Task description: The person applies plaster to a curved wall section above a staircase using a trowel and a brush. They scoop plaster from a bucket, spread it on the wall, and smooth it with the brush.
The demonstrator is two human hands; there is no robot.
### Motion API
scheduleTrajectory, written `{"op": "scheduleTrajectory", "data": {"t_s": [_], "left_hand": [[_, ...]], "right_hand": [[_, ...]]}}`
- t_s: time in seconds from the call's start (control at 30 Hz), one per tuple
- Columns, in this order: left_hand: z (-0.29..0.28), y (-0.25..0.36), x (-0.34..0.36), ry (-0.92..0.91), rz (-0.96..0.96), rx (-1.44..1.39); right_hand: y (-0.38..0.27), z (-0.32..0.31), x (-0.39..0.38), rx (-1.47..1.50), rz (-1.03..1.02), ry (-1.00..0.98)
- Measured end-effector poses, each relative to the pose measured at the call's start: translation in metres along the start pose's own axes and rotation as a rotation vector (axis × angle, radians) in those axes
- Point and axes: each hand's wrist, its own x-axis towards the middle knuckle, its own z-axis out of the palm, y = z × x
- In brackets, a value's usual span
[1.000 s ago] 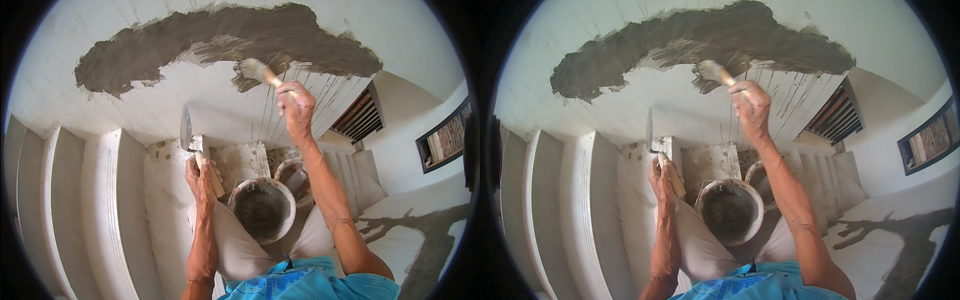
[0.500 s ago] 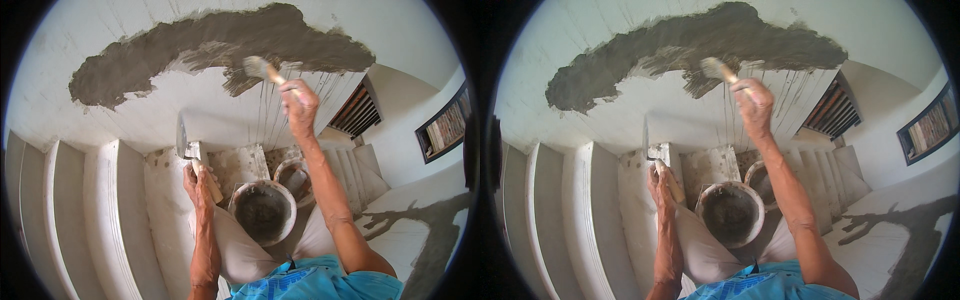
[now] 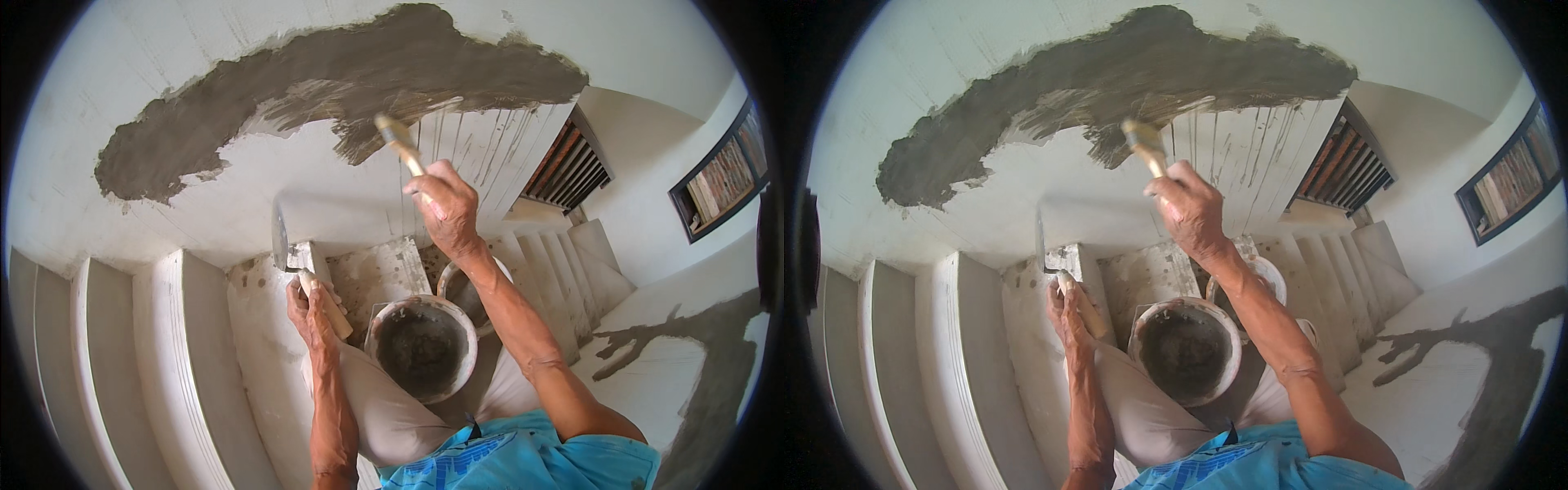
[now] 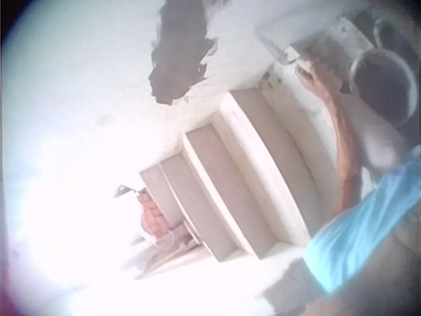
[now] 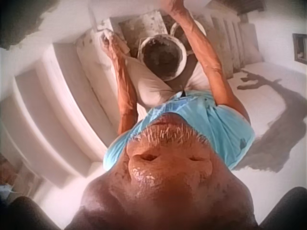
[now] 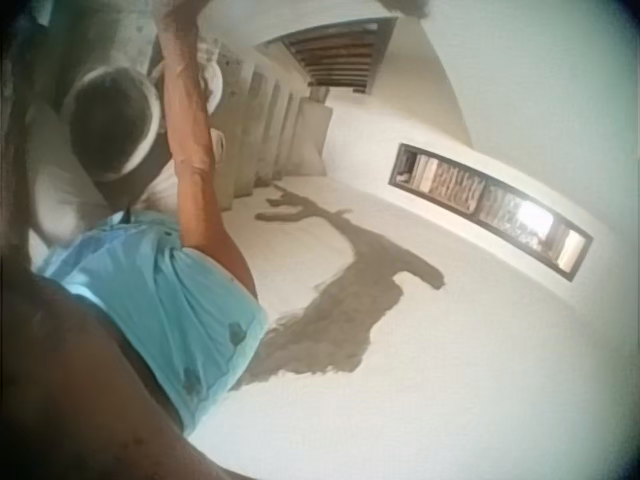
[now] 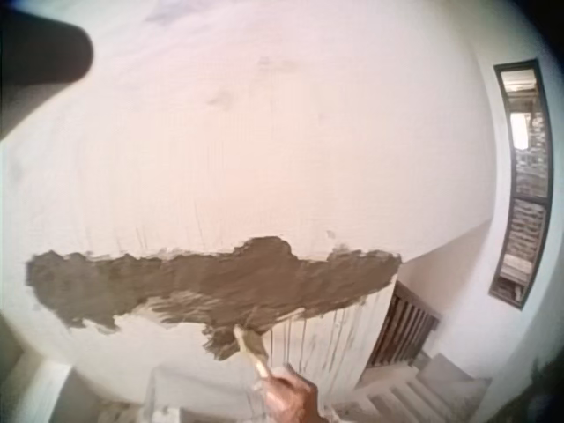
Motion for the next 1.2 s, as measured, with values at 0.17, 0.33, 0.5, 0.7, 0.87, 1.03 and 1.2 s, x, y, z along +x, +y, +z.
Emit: {"op": "scheduleTrajectory", "data": {"t_s": [0.17, 0.33, 0.5, 0.7, 0.87, 1.03, 1.2], "left_hand": [[0.000, -0.003, 0.000, 0.013, -0.007, -0.017], [0.001, 0.003, -0.002, 0.009, -0.006, 0.008], [0.006, -0.003, -0.001, -0.007, -0.003, 0.017], [0.002, 0.000, -0.001, -0.021, -0.007, 0.055], [0.001, 0.003, -0.002, -0.011, 0.000, 0.083], [0.008, 0.002, -0.002, -0.038, 0.039, 0.045], [0.002, -0.001, -0.001, -0.039, 0.045, 0.123]], "right_hand": [[0.029, -0.028, 0.011, 0.225, 0.091, 0.041], [0.079, -0.084, 0.016, 0.080, 0.344, 0.356], [0.081, -0.062, 0.011, -0.240, 0.129, 0.394], [0.029, -0.031, -0.011, 0.153, 0.100, -0.040], [0.064, -0.077, 0.004, -0.090, 0.110, 0.313], [0.092, -0.082, 0.018, -0.360, 0.217, 0.407], [0.048, -0.040, -0.015, 0.098, 0.112, -0.005]]}}
